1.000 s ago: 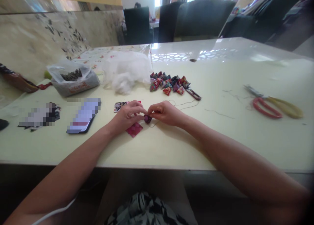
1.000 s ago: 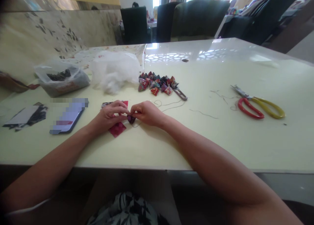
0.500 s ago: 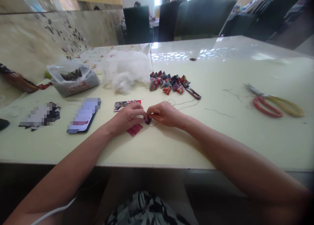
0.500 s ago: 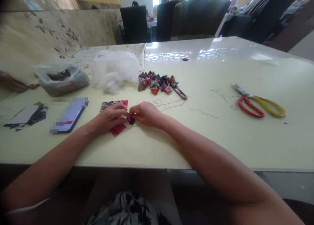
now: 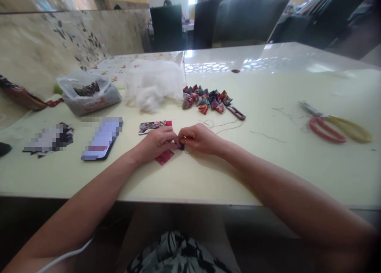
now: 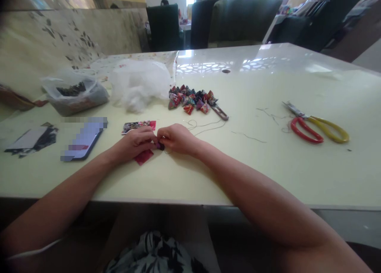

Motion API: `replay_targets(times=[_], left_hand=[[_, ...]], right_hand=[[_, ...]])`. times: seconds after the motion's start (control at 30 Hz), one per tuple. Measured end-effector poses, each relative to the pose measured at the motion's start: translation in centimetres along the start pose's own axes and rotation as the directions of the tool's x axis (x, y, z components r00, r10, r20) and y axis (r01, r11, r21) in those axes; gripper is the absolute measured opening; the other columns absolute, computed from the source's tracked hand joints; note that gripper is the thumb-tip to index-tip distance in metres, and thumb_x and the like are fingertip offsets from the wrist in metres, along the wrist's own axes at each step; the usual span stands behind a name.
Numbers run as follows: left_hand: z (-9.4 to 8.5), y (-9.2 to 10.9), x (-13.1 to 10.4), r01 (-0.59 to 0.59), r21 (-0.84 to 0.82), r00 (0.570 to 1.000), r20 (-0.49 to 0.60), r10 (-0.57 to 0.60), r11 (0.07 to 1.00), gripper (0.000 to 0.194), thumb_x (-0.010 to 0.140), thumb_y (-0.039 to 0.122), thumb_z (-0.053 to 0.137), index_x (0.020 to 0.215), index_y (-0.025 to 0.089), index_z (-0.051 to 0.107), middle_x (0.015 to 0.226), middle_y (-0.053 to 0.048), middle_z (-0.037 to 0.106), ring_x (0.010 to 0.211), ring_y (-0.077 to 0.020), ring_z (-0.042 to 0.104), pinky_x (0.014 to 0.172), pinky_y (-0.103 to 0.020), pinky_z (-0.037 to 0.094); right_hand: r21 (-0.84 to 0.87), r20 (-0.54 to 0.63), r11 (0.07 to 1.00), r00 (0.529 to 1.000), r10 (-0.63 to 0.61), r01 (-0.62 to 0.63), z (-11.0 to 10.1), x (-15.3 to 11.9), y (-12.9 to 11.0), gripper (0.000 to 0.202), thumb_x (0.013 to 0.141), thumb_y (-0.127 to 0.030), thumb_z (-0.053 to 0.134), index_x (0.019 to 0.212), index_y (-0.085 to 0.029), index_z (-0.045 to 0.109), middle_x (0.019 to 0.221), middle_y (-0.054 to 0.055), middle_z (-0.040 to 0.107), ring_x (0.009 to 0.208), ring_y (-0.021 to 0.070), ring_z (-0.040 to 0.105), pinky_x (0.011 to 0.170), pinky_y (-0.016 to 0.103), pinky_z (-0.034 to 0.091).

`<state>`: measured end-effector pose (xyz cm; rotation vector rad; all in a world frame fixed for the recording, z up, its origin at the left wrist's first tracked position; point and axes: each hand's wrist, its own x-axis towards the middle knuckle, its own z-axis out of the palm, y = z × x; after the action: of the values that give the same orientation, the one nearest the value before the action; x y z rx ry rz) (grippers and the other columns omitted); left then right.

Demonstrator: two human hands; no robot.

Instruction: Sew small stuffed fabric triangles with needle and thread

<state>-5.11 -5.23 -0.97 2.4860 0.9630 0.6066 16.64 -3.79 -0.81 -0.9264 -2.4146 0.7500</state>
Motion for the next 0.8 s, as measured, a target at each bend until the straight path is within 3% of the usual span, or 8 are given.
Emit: replay_targets(times=[0.27,0.5,0.67,0.8], left_hand=[[-0.09,0.12,-0.19,0.019,-0.066,1.0,-0.008,-0.02,0.998,0.015,0.092,0.028,0.06,0.088,0.021,0.072,0.091,-0.002,0.058,0.084,-0.0137,0.059,0.081,-0.027,0.046],[-0.56,0.39,-0.15,-0.024,0.037,0.996,0.081,0.021,0.999,0.013,0.091,0.026,0.061,0.083,0.018,0.067,0.088,-0.003,0.06,0.087,-0.0161,0.058,0.08,-0.028,0.045],[-0.38,0.04,-0.29,-0.013,-0.013,1.0,0.014,0.013,1.0,0.014,0.092,0.025,0.059,0.099,0.022,0.071,0.094,-0.003,0.058,0.087,-0.0144,0.058,0.082,-0.028,0.046],[-0.17,0.1,-0.16,0.033,-0.135,0.999,-0.004,-0.034,0.99,0.01,0.088,0.026,0.063,0.091,0.02,0.07,0.086,0.0,0.053,0.072,-0.0113,0.052,0.07,-0.026,0.045]], right_hand=[[0.041,0.044,0.999,0.999,0.019,-0.021,-0.1,0.02,-0.34,0.018,0.078,-0.007,0.054,0.08,-0.014,0.07,0.069,0.0,0.064,0.061,0.0094,0.047,0.062,0.023,0.03],[-0.136,0.073,0.991,0.997,0.023,-0.013,0.27,0.09,-0.95,0.012,0.081,-0.014,0.052,0.074,-0.015,0.061,0.062,-0.001,0.055,0.056,0.0101,0.038,0.058,0.026,0.023],[0.063,0.001,0.997,0.999,0.051,-0.051,-0.15,0.02,-0.36,0.013,0.079,-0.011,0.049,0.074,-0.015,0.061,0.067,0.0,0.06,0.062,0.0105,0.047,0.062,0.023,0.031],[0.289,0.016,0.953,0.996,0.087,-0.087,0.1,0.02,0.02,0.012,0.079,-0.014,0.05,0.077,-0.015,0.062,0.071,0.001,0.064,0.066,0.0114,0.053,0.063,0.023,0.038]])
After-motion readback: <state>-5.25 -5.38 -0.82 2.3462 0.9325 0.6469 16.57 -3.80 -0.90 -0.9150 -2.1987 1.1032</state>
